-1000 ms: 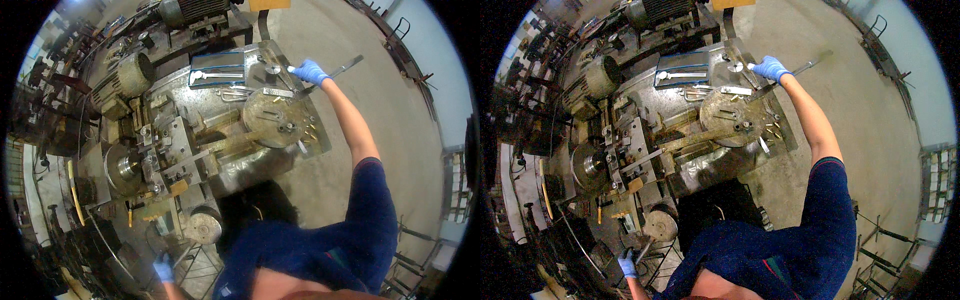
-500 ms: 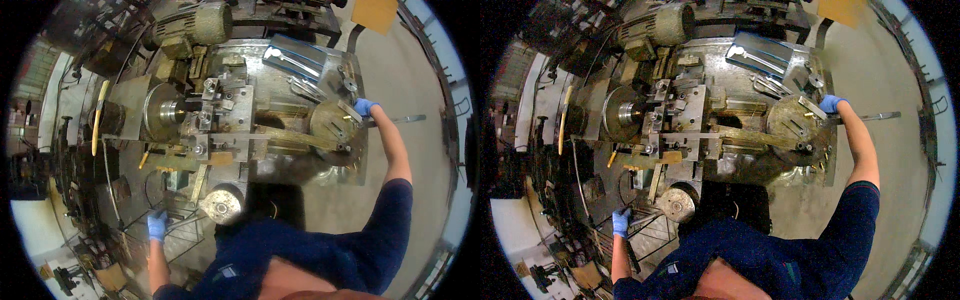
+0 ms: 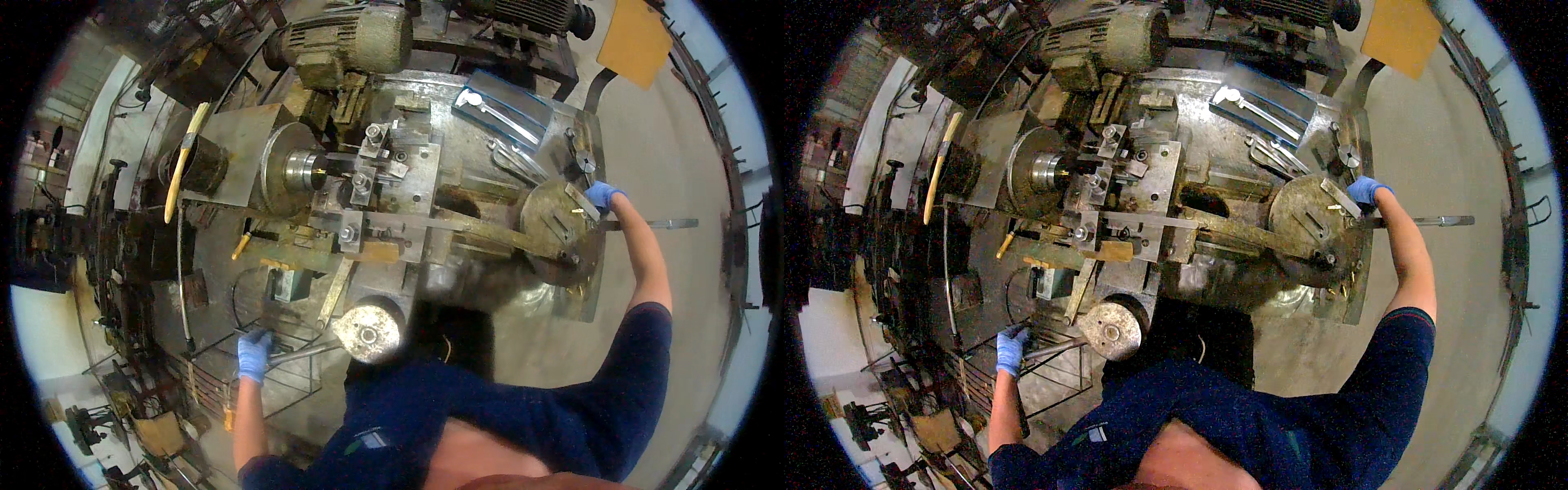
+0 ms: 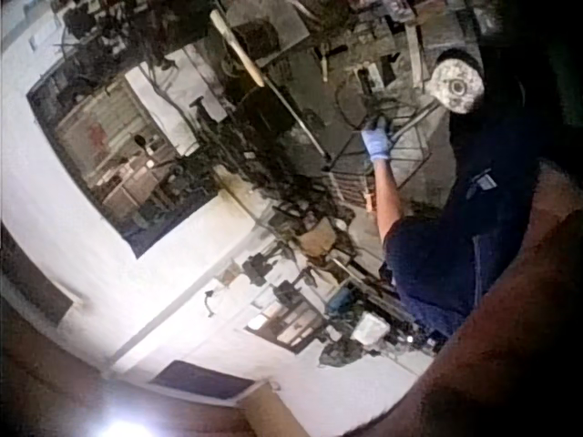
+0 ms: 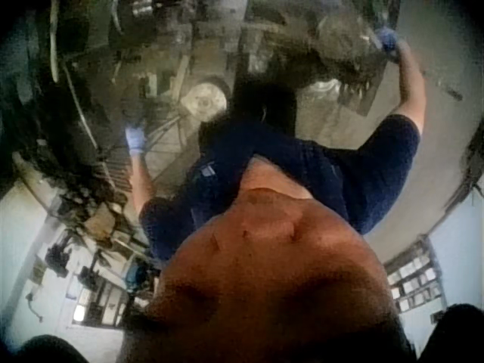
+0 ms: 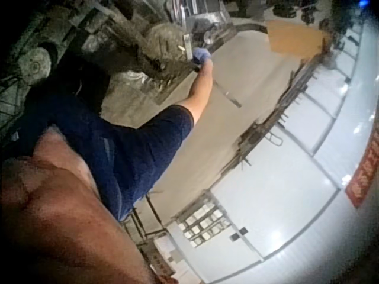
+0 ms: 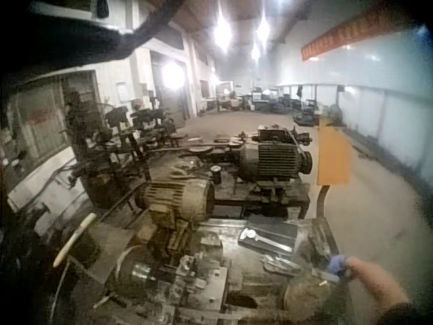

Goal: The person uses a wrench to tighten bolts on a metal fixture attached to a lathe. They then use a brush to apply a substance to the fixture and continue adjusting the components with their hands and the wrench.

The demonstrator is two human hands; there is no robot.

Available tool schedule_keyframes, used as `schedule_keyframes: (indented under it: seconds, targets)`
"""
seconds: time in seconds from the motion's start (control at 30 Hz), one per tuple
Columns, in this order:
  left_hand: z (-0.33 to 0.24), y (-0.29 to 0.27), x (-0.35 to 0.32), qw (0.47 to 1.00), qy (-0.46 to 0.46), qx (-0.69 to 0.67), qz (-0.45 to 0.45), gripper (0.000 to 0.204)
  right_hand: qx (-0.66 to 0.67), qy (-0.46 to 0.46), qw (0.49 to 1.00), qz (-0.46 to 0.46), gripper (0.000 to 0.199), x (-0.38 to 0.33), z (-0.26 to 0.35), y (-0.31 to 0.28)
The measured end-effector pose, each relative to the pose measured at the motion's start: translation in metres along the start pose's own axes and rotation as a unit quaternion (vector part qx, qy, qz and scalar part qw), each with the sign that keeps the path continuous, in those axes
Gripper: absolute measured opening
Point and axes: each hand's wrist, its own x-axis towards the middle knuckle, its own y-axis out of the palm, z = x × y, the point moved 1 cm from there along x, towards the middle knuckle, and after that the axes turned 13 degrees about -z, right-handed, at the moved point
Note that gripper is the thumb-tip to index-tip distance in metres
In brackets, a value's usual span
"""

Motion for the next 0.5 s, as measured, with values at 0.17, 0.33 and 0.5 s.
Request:
schedule_keyframes:
  seconds: [0.17,0.33,0.5]
  targets:
    - [-0.009,-0.003,-0.015,1.000,0.006,-0.010,-0.016,0.023,0.160,0.054,0.981,-0.098,0.030,-0.002,0.004,-0.008]
    - [0.002,-0.004,-0.006,0.999,0.031,0.012,-0.026,0.022,0.488,0.265,0.821,-0.131,0.041,-0.011,-0.013,0.018]
    - [0.002,-0.003,-0.002,0.999,0.042,0.015,-0.003,0.021,0.477,0.368,0.775,-0.192,0.042,-0.016,-0.021,0.020]
